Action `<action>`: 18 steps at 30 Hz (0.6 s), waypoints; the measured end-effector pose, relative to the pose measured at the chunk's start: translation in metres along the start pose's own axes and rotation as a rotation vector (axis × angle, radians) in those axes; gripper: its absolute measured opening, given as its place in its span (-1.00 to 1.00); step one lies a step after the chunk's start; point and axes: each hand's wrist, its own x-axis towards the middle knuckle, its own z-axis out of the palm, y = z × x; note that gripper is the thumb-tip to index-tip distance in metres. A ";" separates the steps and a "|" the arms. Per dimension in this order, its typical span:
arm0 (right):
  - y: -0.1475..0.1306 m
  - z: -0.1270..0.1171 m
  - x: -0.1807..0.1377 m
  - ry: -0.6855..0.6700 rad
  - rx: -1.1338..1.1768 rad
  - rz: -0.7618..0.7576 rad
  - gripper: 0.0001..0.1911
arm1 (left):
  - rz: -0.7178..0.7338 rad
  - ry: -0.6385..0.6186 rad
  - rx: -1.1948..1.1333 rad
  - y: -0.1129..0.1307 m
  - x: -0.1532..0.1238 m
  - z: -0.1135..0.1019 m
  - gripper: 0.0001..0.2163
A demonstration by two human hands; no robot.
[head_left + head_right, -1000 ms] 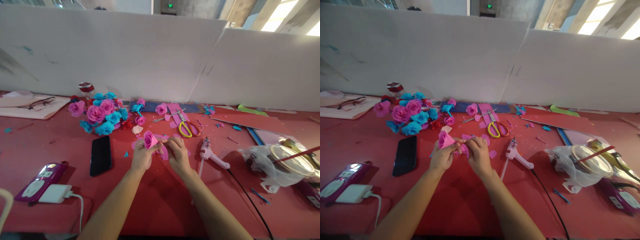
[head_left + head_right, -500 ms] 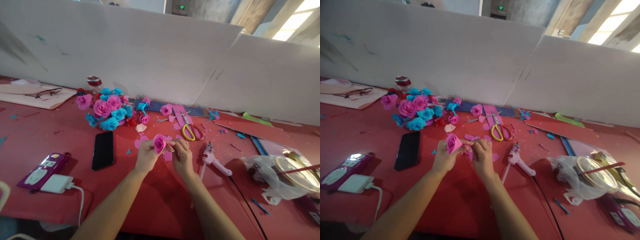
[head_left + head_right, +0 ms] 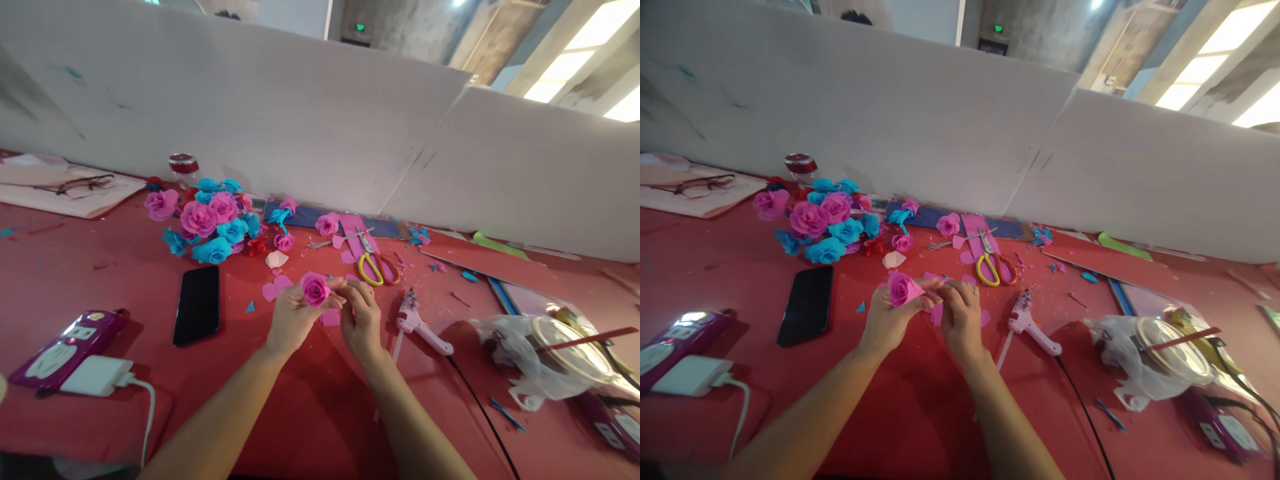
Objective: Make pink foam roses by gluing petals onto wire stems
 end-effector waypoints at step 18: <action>-0.007 0.000 0.001 -0.029 -0.147 -0.118 -0.78 | -0.148 0.245 -0.497 -0.005 0.012 -0.003 -0.82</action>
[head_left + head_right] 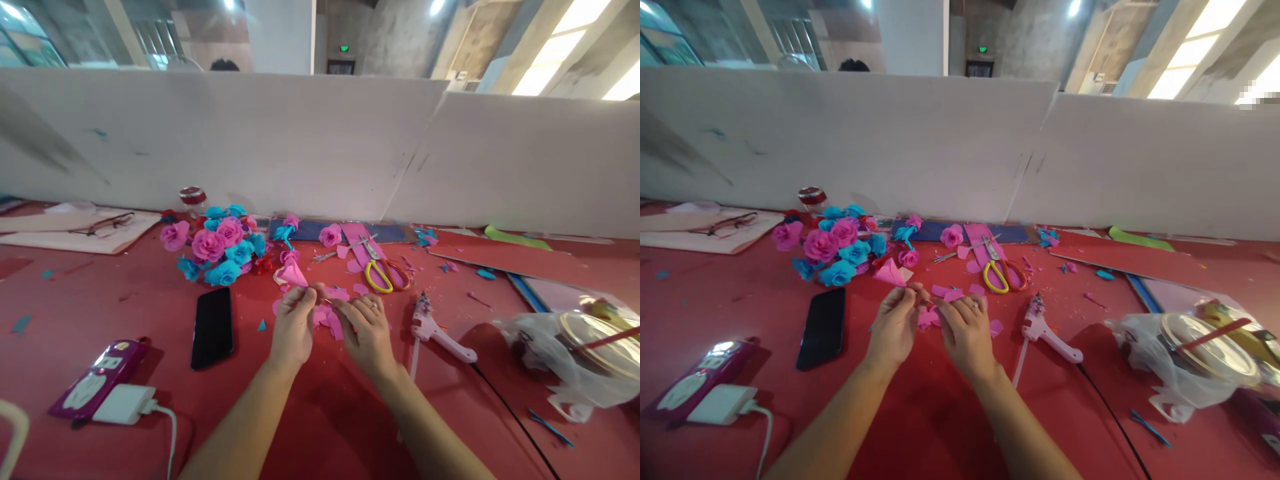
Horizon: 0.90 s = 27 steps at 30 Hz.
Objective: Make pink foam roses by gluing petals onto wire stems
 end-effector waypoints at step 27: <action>-0.017 0.011 -0.005 -0.315 0.017 0.100 -0.79 | -0.076 -0.013 -0.405 0.016 0.022 -0.011 -0.82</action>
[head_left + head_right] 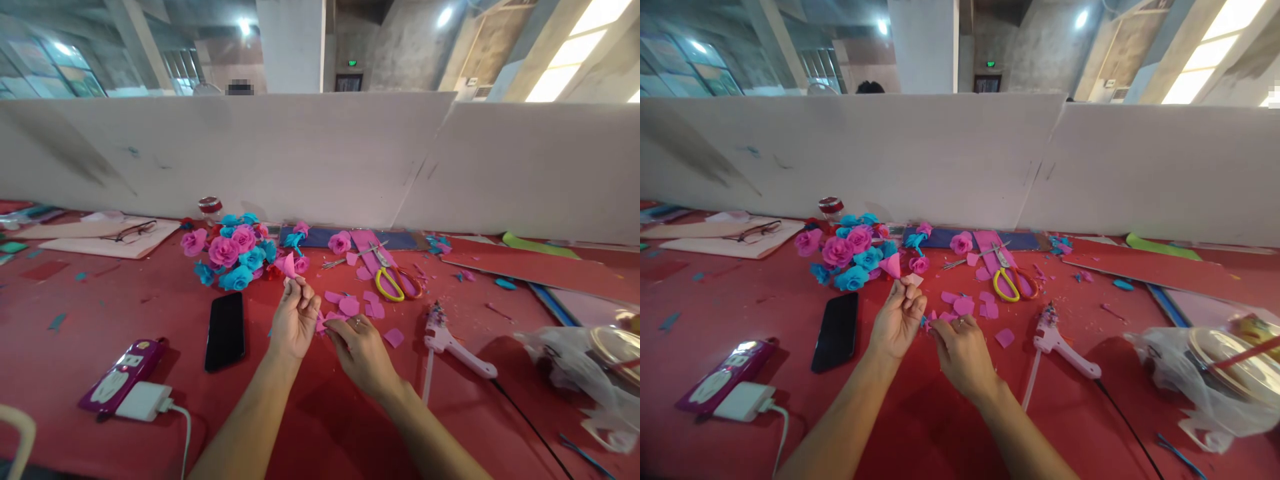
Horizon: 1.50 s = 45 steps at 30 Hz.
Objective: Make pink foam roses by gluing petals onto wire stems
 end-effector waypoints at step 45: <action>0.044 -0.004 0.028 -0.270 -0.405 0.289 -0.81 | -0.420 0.195 0.259 0.069 0.009 -0.031 -0.70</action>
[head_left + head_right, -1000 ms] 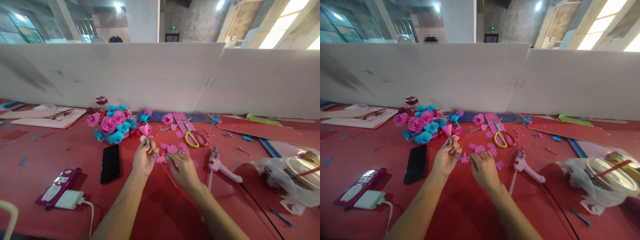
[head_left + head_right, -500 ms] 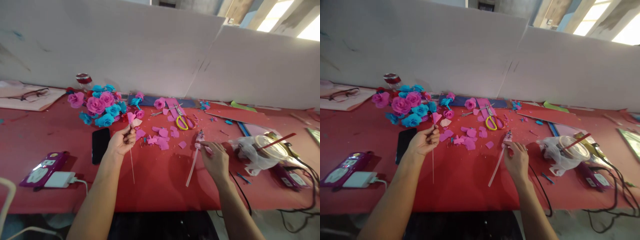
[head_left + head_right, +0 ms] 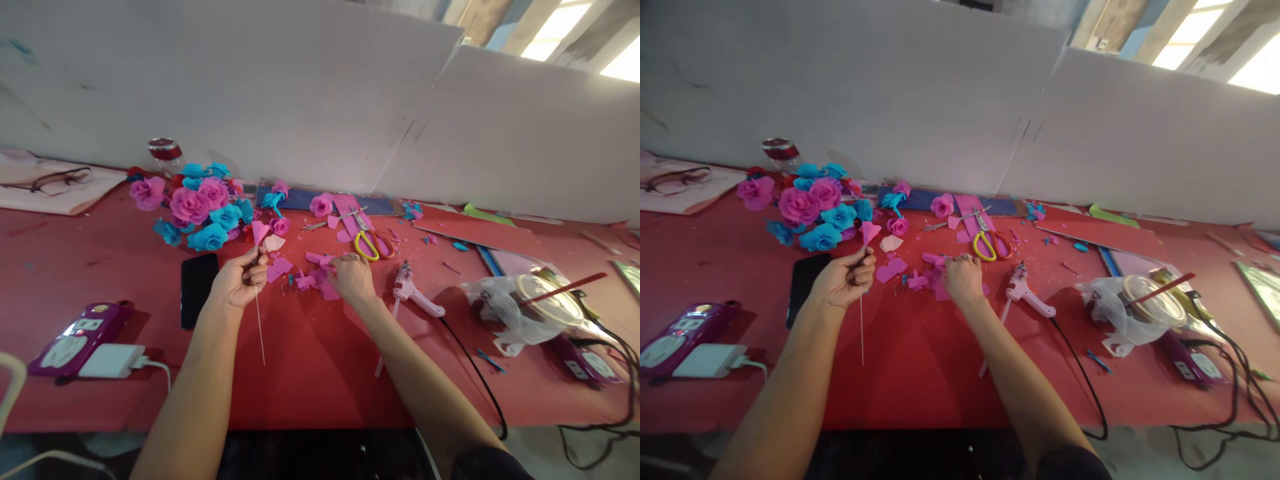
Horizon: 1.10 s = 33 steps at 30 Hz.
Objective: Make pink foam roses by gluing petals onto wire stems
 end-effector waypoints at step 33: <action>-0.007 -0.009 -0.007 -0.309 1.426 0.184 -0.83 | 0.057 -0.020 0.435 -0.052 0.004 0.018 -0.73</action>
